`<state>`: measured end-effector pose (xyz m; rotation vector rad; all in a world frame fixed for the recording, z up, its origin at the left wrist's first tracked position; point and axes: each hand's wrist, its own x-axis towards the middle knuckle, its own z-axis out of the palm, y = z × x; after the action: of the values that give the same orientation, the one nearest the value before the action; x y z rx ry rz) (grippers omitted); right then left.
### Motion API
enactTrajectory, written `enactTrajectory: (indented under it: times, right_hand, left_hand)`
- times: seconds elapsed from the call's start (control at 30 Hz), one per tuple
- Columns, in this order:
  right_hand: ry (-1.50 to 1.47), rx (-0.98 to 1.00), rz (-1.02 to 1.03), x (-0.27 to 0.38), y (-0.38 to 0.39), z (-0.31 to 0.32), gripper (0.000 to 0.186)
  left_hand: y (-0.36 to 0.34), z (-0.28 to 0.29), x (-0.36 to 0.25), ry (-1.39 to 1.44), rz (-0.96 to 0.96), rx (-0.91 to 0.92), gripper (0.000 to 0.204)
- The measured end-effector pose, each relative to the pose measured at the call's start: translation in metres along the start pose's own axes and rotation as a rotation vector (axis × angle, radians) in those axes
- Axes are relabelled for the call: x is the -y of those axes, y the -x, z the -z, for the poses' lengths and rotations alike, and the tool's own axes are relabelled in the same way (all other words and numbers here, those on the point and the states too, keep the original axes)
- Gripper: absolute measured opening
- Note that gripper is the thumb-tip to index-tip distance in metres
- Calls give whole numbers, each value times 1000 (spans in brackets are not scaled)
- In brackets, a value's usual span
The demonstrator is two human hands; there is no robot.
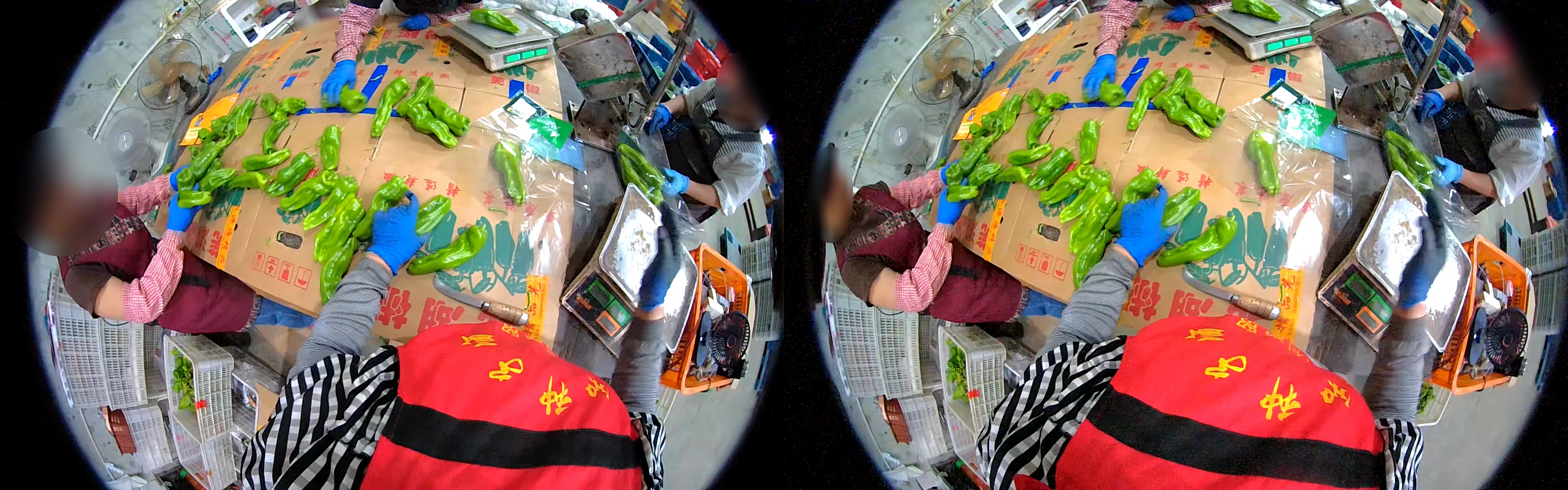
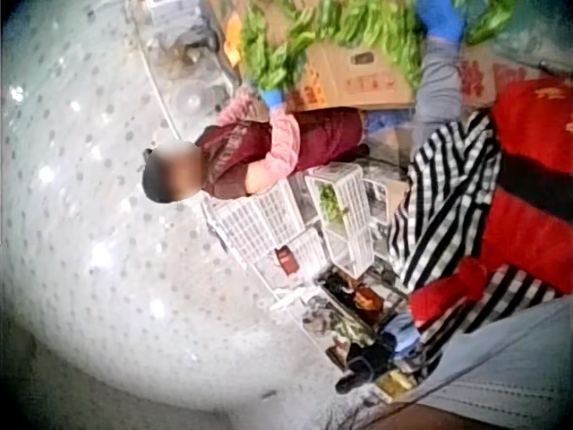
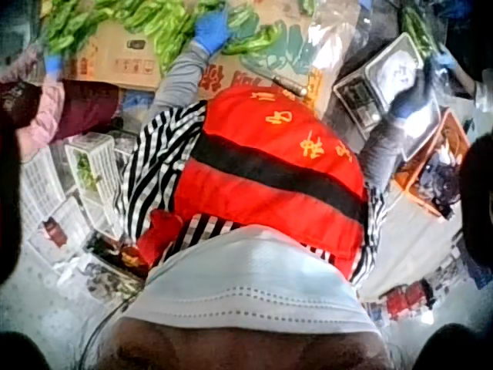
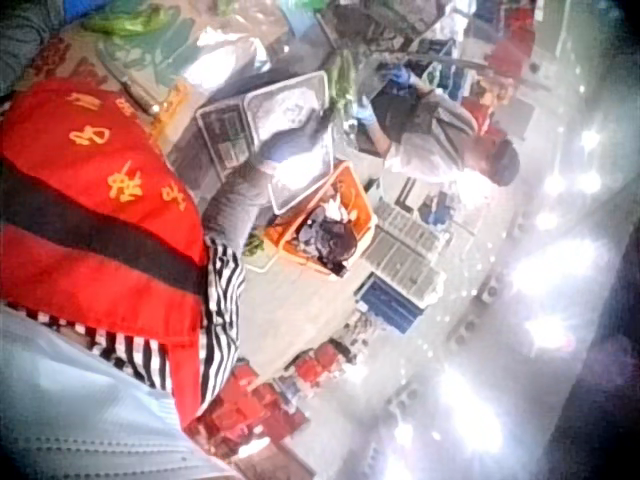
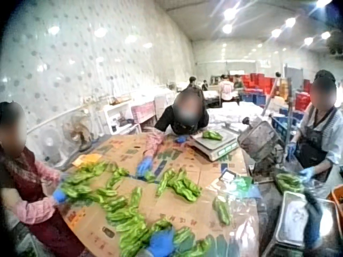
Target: The person selects green peppers from a cardboard box, weighs them on a digital scale, and places them into clear plastic bags. The person then seals the bags and sets them aside. The task is performed in a repetitive cycle of picking, weighing, and bagging.
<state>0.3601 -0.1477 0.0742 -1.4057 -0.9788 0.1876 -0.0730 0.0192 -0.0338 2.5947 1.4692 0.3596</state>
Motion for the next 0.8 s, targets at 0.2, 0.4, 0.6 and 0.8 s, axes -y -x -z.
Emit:
enactTrajectory:
  times: [0.2, 0.4, 0.6, 0.8]
  right_hand:
    - [-346, 669, -470, 34, 99, -82, 52]
    - [-563, 837, -840, 43, 137, -111, 48]
    - [-762, 672, -871, 52, 119, -82, 45]
    - [-544, 664, -616, 52, 117, -45, 59]
  left_hand:
    - [4, 3, -64, 1446, 176, 76, 42]
    - [43, 9, -128, 1521, 8, 146, 32]
    - [38, 11, -53, 1151, -103, -30, 43]
    - [41, 45, 126, 169, 204, -366, 45]
